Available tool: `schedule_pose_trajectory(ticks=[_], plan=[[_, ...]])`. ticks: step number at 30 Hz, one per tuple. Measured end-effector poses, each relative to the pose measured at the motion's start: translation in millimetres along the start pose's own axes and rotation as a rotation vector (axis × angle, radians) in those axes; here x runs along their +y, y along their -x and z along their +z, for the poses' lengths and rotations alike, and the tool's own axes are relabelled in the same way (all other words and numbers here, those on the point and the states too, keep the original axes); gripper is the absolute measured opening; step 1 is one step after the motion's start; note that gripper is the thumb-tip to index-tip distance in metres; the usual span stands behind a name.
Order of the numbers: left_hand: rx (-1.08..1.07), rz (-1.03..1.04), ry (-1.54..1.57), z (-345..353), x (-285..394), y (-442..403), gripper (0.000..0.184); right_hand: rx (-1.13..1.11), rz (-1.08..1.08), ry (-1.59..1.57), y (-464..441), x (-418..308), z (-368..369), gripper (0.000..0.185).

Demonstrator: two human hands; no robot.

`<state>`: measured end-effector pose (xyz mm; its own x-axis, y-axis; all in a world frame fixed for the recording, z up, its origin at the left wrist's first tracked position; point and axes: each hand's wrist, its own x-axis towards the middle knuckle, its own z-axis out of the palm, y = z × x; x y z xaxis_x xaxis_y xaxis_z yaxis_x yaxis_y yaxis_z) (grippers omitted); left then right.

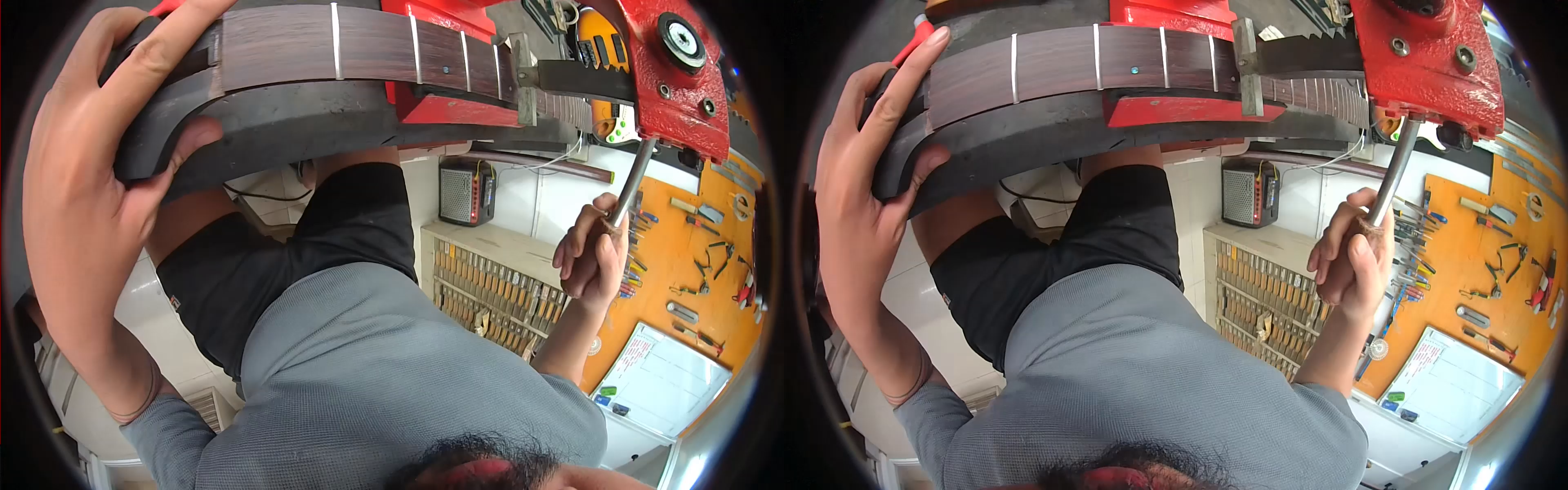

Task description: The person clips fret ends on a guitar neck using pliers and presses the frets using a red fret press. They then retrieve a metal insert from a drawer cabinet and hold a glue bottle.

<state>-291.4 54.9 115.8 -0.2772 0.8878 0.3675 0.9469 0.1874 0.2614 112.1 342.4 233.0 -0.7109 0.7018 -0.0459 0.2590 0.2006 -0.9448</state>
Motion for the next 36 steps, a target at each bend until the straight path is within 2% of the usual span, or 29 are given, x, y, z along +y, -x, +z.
schedule_pose_trajectory(ticks=[18,36], plan=[[0.029,-0.023,0.040,19,22,-1,0.066,-0.038,0.003,-0.022,-7,11,5,0.047],[0.018,-0.026,0.116,22,37,27,0.054,-0.039,-0.005,-0.085,-10,30,17,0.045]])
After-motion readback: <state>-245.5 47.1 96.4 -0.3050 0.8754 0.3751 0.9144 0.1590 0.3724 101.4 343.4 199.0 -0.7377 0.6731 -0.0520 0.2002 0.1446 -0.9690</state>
